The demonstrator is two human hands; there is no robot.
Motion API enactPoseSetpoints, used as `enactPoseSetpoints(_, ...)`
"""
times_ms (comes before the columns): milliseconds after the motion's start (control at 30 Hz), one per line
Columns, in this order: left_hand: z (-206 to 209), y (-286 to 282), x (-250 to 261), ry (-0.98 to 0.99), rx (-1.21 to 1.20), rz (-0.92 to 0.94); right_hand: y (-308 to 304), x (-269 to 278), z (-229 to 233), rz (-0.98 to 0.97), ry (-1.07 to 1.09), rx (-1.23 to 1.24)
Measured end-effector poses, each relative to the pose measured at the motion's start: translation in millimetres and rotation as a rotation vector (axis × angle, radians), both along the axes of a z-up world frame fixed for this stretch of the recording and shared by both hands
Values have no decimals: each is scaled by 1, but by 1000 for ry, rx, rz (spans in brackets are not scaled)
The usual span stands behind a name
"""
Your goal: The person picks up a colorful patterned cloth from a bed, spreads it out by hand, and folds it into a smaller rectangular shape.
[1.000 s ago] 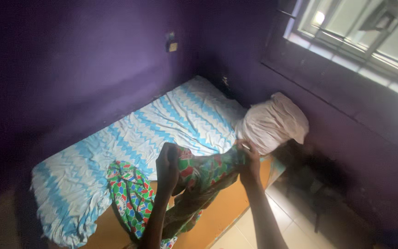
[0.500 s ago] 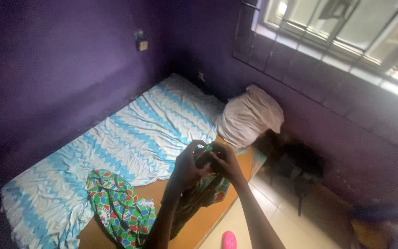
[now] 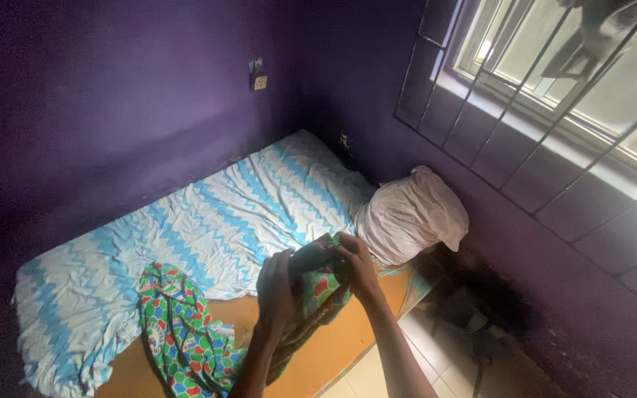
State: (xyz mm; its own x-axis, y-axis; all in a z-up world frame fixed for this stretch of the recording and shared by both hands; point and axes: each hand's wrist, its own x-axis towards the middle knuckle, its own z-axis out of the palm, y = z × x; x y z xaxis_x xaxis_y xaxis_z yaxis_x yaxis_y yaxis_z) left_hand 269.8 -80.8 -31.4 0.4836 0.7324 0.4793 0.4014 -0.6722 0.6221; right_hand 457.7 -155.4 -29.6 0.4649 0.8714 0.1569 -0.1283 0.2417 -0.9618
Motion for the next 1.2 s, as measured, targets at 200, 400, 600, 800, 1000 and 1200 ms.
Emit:
enactPoseSetpoints(200,-44,4,-8,14,-259,138,0,23,-12,45,-26,-31)
enactPoseSetpoints(400,-35,-7,-21,-65,-228,2,1,50,-29,-43,-185,15)
enactPoseSetpoints(600,5,-15,-21,-193,-309,-143,-21,60,-32,-142,-262,-56)
enactPoseSetpoints(800,15,-14,-10,-115,-630,-306,-52,44,-1,-199,-132,2)
enactPoseSetpoints(1000,42,-17,-2,110,-553,-458,-86,52,-16,-322,-108,12)
enactPoseSetpoints(1200,36,-26,12,-110,-236,-513,-111,13,-18,-497,-323,-156)
